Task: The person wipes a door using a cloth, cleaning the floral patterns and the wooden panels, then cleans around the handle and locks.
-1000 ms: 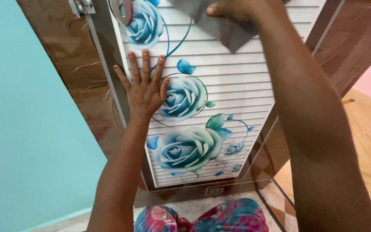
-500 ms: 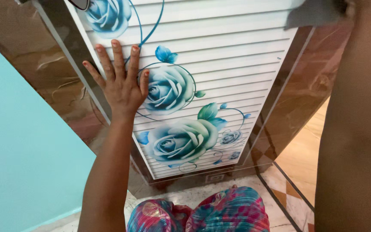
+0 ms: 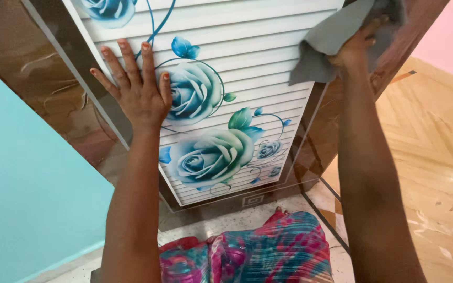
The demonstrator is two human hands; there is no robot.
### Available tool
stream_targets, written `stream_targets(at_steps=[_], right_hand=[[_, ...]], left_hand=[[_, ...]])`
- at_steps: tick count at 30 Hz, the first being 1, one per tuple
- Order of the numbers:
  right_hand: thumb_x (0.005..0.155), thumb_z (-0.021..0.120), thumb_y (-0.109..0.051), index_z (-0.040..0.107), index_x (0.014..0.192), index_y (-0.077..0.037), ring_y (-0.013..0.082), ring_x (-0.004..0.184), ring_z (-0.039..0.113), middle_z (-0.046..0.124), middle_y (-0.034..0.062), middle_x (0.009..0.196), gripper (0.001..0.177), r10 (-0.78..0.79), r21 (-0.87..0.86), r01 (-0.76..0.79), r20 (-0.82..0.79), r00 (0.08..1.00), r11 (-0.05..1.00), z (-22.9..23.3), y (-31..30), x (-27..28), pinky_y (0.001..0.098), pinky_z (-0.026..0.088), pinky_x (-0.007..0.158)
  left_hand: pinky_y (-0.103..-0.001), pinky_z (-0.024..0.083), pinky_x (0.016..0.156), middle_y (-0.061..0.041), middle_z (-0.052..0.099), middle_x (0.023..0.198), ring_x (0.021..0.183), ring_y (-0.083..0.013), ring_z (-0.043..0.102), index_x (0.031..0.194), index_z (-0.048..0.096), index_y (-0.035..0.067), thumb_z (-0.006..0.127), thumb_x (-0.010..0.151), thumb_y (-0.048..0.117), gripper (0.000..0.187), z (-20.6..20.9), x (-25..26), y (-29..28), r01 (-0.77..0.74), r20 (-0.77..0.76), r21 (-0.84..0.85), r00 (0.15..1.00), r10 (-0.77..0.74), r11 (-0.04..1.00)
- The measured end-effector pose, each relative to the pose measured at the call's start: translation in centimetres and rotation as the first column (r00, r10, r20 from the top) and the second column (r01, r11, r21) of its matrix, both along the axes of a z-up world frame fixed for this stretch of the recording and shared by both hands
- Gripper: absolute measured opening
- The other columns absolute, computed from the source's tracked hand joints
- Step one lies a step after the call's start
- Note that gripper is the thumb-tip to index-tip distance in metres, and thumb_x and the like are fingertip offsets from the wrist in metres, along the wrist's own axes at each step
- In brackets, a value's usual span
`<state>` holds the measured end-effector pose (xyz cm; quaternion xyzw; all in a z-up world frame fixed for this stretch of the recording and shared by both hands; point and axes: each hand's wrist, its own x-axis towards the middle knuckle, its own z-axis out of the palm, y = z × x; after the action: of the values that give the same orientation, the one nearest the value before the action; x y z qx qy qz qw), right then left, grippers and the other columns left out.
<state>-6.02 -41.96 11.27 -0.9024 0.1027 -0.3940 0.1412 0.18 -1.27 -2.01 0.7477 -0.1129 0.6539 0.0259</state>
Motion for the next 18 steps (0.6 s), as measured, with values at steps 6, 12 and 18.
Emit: stream_targets(at_steps=[6, 12, 18], right_hand=[[0.107, 0.071, -0.019, 0.006, 0.168, -0.034, 0.0590, 0.149, -0.017, -0.017, 0.0304, 0.166, 0.091, 0.023, 0.058, -0.025, 0.027, 0.999, 0.998, -6.6, 4.9, 0.0, 0.0874, 0.012, 0.105], [0.108, 0.061, -0.006, 0.001, 0.169, -0.036, 0.0625, 0.148, -0.025, -0.019, 0.0333, 0.168, 0.091, 0.104, 0.007, -0.105, 0.073, 0.992, 0.994, -10.4, 15.9, -0.6, 0.0935, 0.001, 0.101], [0.100, 0.056, -0.006, 0.011, 0.169, -0.028, 0.0684, 0.142, -0.023, -0.001, 0.0408, 0.159, 0.084, 0.142, -0.026, -0.144, -0.076, 0.987, 0.989, -16.4, 20.1, -1.0, 0.0946, -0.007, 0.095]], left_hand=[[-0.065, 0.001, 0.130, -0.008, 0.011, 0.176, 0.162, -0.0362, 0.005, 0.170, 0.019, 0.027, 0.021, 0.118, 0.056, 0.060, -2.3, -0.3, -0.6, 0.023, -0.094, -0.029, 0.995, -0.025, 0.999], [-0.065, -0.001, 0.129, -0.012, 0.011, 0.174, 0.161, -0.0381, 0.004, 0.170, 0.020, 0.021, 0.028, 0.119, 0.056, 0.062, -4.4, -0.6, -0.9, 0.047, -0.166, -0.044, 0.985, -0.054, 0.998], [-0.064, 0.000, 0.130, -0.014, 0.013, 0.174, 0.162, -0.0386, 0.005, 0.169, 0.022, 0.016, 0.035, 0.118, 0.050, 0.062, -7.9, -0.8, -1.7, 0.100, -0.183, -0.089, 0.976, -0.115, 0.991]])
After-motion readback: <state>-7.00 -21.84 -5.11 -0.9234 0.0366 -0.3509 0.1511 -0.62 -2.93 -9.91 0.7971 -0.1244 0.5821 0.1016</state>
